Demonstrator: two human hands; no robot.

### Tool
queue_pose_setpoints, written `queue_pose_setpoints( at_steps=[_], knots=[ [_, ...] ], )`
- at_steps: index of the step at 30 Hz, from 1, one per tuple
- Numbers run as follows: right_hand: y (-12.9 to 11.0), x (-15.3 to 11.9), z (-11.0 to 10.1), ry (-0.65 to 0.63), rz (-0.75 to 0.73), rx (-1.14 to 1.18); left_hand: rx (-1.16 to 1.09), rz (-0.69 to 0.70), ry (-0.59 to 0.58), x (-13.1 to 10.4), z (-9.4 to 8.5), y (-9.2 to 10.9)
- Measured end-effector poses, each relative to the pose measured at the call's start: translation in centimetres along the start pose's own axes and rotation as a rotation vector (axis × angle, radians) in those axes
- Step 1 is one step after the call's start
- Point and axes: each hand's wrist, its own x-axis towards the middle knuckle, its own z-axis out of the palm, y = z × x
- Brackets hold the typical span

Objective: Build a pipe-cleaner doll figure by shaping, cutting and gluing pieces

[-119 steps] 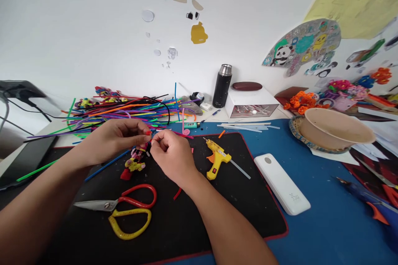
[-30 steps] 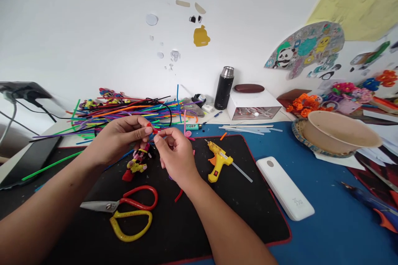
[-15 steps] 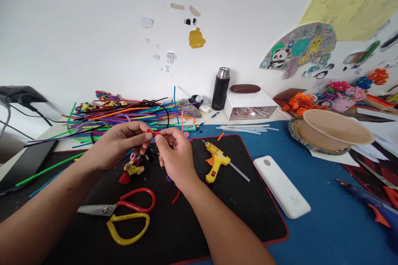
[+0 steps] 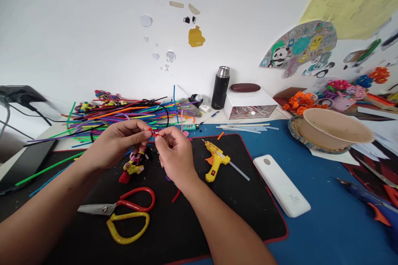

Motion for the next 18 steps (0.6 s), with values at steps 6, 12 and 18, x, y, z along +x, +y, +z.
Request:
queue_pose_setpoints(
  at_steps=[6, 12, 18],
  knots=[
    [-0.1, -0.2, 0.0, -0.032, -0.076, -0.133, 0.087, -0.004, 0.003, -0.2, -0.4, 0.6],
    [-0.2, -0.4, 0.1, -0.046, -0.157, -0.316, 0.200, 0.049, -0.030, -0.4, -0.8, 1.2],
    [0.3, -0.2, 0.1, -0.056, -0.085, -0.212, 0.151, 0.009, -0.024, -0.2, -0.7, 1.1]
  ],
)
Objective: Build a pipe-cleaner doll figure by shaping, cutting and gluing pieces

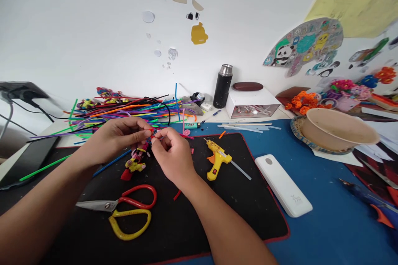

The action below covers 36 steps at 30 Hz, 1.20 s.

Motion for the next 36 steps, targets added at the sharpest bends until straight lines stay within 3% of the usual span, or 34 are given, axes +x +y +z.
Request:
queue_pose_setpoints(
  at_steps=[9, 18, 30, 36],
  knots=[
    [0.00, 0.01, -0.02, -0.020, 0.095, 0.163, -0.132, -0.072, 0.006, 0.07, 0.64, -0.32],
    [0.06, 0.24, -0.06, 0.025, 0.095, 0.254, -0.090, -0.058, -0.033, 0.05, 0.46, -0.27],
    [-0.09, 0.20, 0.07, 0.068, 0.071, 0.268, -0.089, -0.062, -0.040, -0.01, 0.74, -0.17],
    [-0.32, -0.03, -0.16, 0.073, 0.033, 0.135, -0.104, -0.105, -0.055, 0.03, 0.80, -0.11]
  ],
)
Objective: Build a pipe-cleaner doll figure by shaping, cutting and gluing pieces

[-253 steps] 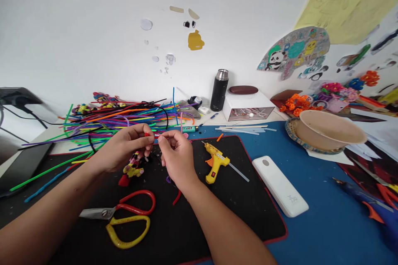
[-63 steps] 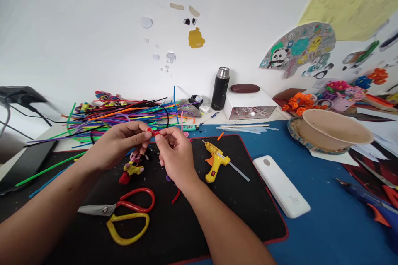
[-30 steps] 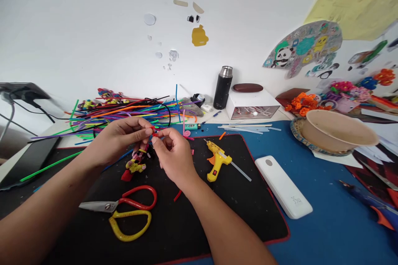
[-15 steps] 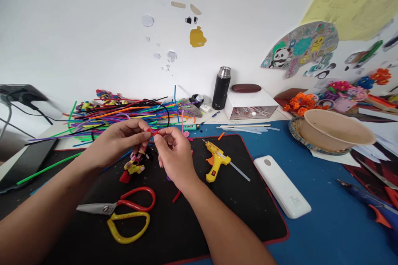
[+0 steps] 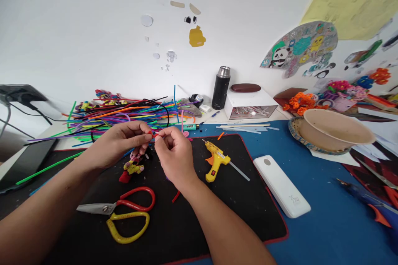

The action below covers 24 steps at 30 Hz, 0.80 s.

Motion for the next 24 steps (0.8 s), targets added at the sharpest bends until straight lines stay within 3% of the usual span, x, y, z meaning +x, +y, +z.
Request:
queue_pose_setpoints(
  at_steps=[7, 16, 24],
  knots=[
    [-0.3, -0.1, 0.0, -0.015, -0.103, -0.152, 0.026, 0.003, 0.024, -0.1, -0.2, 0.5],
    [-0.1, -0.1, -0.1, -0.037, -0.147, -0.296, 0.227, 0.147, 0.060, -0.6, -0.1, 1.4],
    [0.1, 0.0, 0.1, -0.058, -0.037, -0.111, 0.125, 0.089, 0.043, -0.4, -0.1, 1.0]
  ],
)
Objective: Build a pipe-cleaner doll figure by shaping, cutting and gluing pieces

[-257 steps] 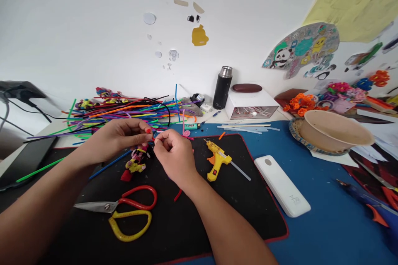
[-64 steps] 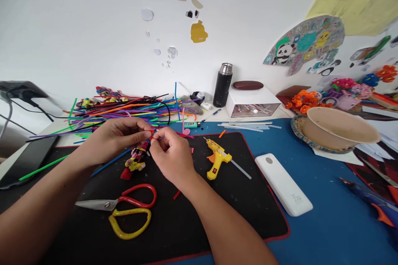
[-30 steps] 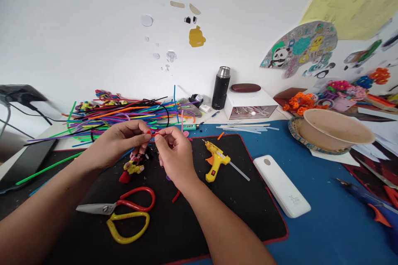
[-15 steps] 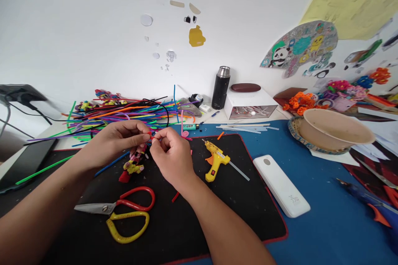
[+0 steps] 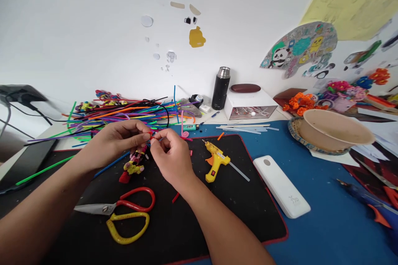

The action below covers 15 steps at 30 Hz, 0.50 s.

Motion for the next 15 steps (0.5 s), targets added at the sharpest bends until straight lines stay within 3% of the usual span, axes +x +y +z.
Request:
queue_pose_setpoints(
  at_steps=[5, 15],
  knots=[
    [0.12, 0.07, 0.02, -0.035, 0.061, 0.144, -0.106, -0.027, 0.001, 0.12, 0.43, -0.60],
    [0.29, 0.13, 0.01, 0.004, 0.055, 0.166, -0.107, -0.047, -0.047, 0.27, -0.22, -0.67]
  ],
)
